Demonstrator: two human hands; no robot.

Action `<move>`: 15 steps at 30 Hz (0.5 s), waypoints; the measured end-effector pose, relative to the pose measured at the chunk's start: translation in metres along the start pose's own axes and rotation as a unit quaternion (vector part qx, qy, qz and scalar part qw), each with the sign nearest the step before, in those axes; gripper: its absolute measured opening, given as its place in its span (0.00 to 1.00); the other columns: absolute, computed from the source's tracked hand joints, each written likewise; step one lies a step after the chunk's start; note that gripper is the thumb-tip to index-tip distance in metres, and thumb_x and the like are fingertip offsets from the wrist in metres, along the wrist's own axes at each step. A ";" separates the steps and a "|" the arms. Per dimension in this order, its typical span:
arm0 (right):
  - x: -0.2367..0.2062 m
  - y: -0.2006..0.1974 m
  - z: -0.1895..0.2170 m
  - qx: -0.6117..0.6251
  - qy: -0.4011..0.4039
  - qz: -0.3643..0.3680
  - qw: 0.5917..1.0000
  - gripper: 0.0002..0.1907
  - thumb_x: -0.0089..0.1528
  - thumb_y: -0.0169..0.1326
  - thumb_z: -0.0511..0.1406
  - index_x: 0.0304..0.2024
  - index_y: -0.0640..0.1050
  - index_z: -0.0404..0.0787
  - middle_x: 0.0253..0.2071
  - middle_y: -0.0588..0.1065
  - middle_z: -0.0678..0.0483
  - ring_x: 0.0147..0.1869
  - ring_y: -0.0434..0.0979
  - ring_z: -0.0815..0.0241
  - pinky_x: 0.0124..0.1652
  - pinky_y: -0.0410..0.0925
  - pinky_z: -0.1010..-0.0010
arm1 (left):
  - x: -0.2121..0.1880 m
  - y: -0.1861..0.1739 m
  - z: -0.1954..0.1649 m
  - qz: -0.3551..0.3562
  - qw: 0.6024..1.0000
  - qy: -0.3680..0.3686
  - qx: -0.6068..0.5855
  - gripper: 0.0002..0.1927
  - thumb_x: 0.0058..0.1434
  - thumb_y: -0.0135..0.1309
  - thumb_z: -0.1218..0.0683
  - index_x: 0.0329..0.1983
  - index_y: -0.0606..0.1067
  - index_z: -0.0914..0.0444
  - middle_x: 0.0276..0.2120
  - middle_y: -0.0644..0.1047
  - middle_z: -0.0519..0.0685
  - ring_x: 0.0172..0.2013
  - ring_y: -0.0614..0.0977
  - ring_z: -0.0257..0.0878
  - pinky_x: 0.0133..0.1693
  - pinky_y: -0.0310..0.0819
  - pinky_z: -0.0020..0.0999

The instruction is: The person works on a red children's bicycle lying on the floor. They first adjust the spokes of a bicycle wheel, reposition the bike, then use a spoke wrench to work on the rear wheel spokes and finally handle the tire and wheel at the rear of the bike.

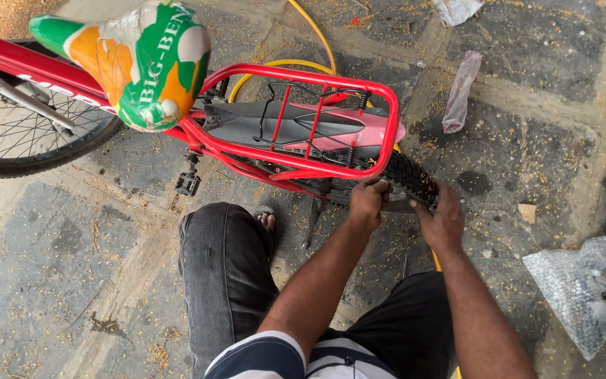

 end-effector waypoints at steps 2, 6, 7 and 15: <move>-0.002 0.003 -0.003 -0.012 0.007 -0.004 1.000 0.34 0.58 0.67 0.40 0.63 0.71 0.38 0.57 0.74 0.42 0.62 0.73 0.37 0.58 0.67 0.50 | 0.003 -0.006 -0.002 -0.060 0.997 -0.015 -0.044 0.03 0.63 0.54 0.60 0.37 0.76 0.66 0.26 0.76 0.47 0.20 0.70 0.31 0.21 0.59 0.28; -0.005 0.009 -0.007 -0.021 -0.004 -0.011 1.000 0.35 0.58 0.67 0.40 0.64 0.70 0.37 0.57 0.73 0.40 0.62 0.72 0.35 0.58 0.66 0.48 | -0.003 -0.030 0.001 -0.032 0.999 -0.010 -0.036 0.07 0.67 0.55 0.56 0.41 0.78 0.65 0.27 0.75 0.45 0.21 0.70 0.31 0.22 0.60 0.25; -0.006 0.010 -0.008 -0.019 -0.003 -0.011 1.000 0.35 0.59 0.67 0.40 0.64 0.70 0.37 0.57 0.73 0.40 0.62 0.72 0.35 0.58 0.65 0.48 | -0.008 -0.038 0.003 -0.012 0.998 -0.017 -0.064 0.06 0.68 0.55 0.56 0.42 0.77 0.65 0.28 0.75 0.46 0.23 0.71 0.31 0.25 0.63 0.25; -0.011 0.011 -0.012 0.009 -0.009 -0.008 1.000 0.35 0.59 0.67 0.39 0.65 0.70 0.38 0.59 0.73 0.41 0.63 0.72 0.37 0.58 0.66 0.48 | -0.028 -0.074 0.017 0.194 0.974 -0.069 -0.094 0.11 0.70 0.53 0.58 0.52 0.77 0.66 0.38 0.80 0.47 0.36 0.77 0.34 0.43 0.72 0.30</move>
Point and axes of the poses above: each hand's wrist, its own x-axis towards the middle knuckle, its own y-axis out of the palm, z = x × y, the point moved 1 cm from there along x, towards the middle knuckle
